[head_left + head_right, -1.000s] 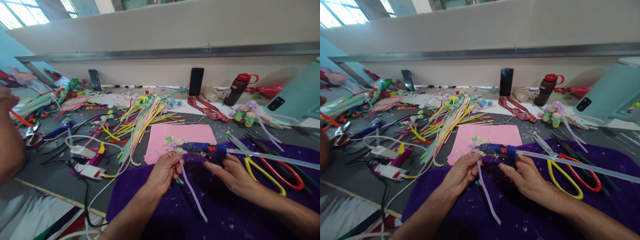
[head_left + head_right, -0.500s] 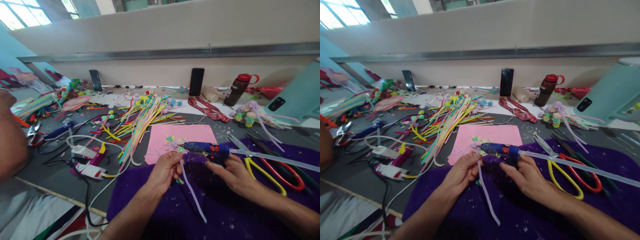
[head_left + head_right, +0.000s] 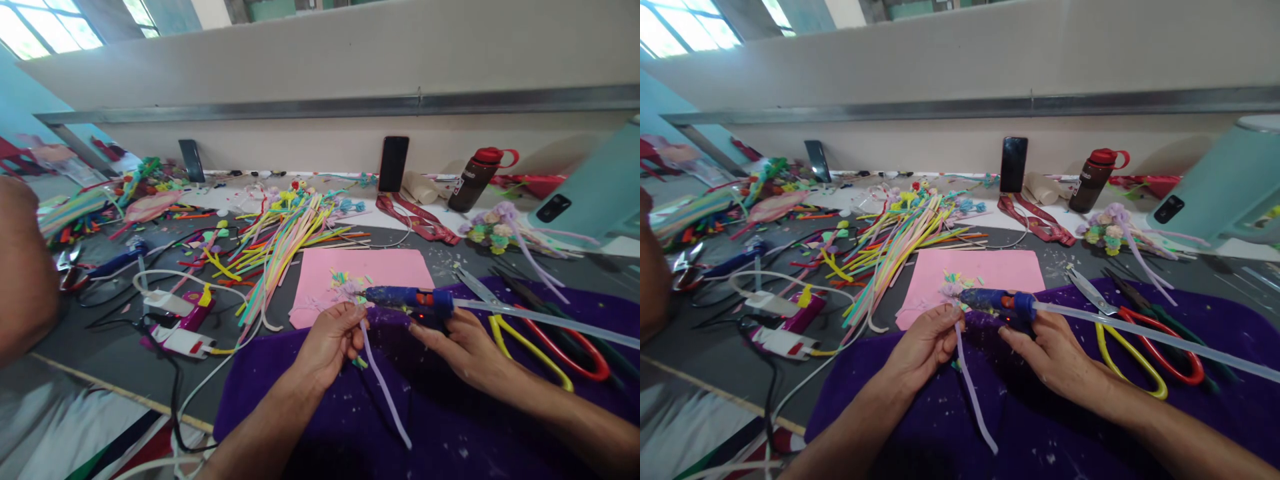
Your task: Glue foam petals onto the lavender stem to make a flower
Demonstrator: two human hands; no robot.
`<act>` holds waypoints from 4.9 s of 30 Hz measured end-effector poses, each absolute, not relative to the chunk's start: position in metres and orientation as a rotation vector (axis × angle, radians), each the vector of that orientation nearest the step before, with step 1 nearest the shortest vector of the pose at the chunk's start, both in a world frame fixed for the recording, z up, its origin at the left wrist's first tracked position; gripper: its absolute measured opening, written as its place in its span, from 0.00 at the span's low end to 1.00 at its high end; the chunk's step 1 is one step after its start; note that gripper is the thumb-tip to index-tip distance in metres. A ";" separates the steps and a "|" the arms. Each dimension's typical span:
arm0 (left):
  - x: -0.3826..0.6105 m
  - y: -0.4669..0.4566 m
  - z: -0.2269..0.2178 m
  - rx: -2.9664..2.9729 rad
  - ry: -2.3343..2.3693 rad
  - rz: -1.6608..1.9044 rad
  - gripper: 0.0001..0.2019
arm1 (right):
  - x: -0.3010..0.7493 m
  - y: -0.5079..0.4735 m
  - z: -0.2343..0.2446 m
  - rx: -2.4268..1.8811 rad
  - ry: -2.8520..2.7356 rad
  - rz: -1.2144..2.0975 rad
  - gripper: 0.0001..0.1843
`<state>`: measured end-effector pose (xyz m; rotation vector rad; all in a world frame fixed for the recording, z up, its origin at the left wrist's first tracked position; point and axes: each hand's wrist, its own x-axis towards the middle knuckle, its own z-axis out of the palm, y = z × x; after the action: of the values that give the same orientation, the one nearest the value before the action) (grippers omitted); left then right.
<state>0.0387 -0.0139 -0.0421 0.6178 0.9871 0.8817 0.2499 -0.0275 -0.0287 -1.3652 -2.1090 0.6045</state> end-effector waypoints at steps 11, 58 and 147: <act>0.039 -0.014 -0.041 0.615 0.969 0.895 0.13 | 0.249 -0.027 -0.021 -1.316 -2.136 0.629 0.18; 0.039 -0.015 -0.040 0.653 0.966 0.886 0.14 | 0.250 -0.025 -0.025 -1.339 -1.983 0.835 0.21; 0.026 -0.043 -0.018 0.658 0.531 0.784 0.10 | 0.130 0.058 -0.020 -1.010 -2.061 1.230 0.08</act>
<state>0.0260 -0.0430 -0.0182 0.6579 0.5314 0.7835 0.1302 0.0580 -0.0205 -1.0097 -2.0613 1.2304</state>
